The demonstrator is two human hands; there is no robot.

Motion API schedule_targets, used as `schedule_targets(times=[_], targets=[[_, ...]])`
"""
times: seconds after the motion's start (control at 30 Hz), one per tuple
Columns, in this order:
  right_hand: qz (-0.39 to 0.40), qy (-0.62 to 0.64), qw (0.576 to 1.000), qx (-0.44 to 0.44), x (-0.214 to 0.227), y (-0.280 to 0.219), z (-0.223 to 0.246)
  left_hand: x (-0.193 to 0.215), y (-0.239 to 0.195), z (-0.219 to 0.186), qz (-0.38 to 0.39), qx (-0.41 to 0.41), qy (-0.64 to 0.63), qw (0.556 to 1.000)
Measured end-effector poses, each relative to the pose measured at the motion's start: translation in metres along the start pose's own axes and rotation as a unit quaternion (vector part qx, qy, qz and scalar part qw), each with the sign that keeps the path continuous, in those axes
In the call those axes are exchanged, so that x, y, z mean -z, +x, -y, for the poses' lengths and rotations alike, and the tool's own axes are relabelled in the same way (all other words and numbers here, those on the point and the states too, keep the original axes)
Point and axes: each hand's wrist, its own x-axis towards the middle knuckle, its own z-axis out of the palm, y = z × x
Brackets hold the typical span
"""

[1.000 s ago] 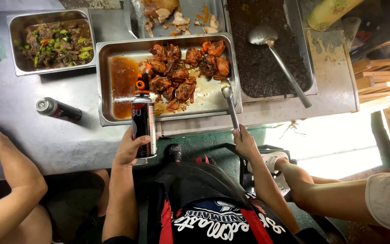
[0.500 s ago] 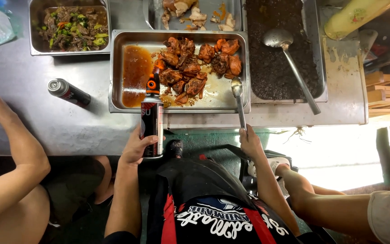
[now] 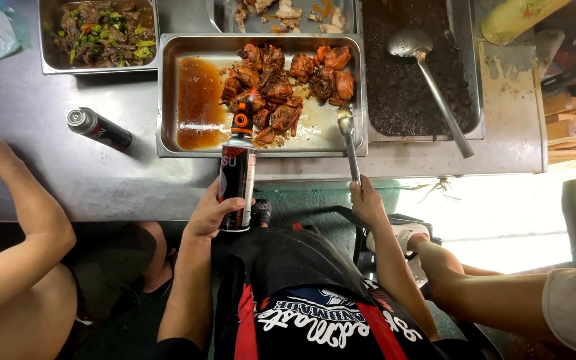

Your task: Searing cooked chicken pieces in a metal tray using a handheld blowtorch and tongs

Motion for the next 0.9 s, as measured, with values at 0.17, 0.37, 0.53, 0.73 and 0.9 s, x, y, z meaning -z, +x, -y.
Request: schedule_targets(times=[0.17, 0.37, 0.53, 0.73, 0.9], targets=[[0.001, 0.001, 1.000, 0.012, 0.001, -0.003, 0.000, -0.001, 0.008, 0.013, 0.014, 0.007, 0.013, 1.000], [-0.004, 0.006, 1.000, 0.014, -0.001, 0.000, -0.005, -0.014, 0.018, 0.016, 0.045, 0.025, 0.037, 0.998], [-0.003, 0.011, 1.000, 0.018, -0.001, -0.001, -0.005, 0.005, 0.032, 0.048, 0.054, 0.032, 0.033, 0.998], [-0.005, 0.012, 1.000, 0.019, -0.004, 0.003, -0.011, 0.002, 0.026, 0.041, 0.044, 0.035, 0.031, 0.998], [0.005, 0.011, 1.000, 0.016, 0.000, 0.002, -0.009, 0.000, 0.027, 0.040, 0.041, 0.039, 0.027, 0.998]])
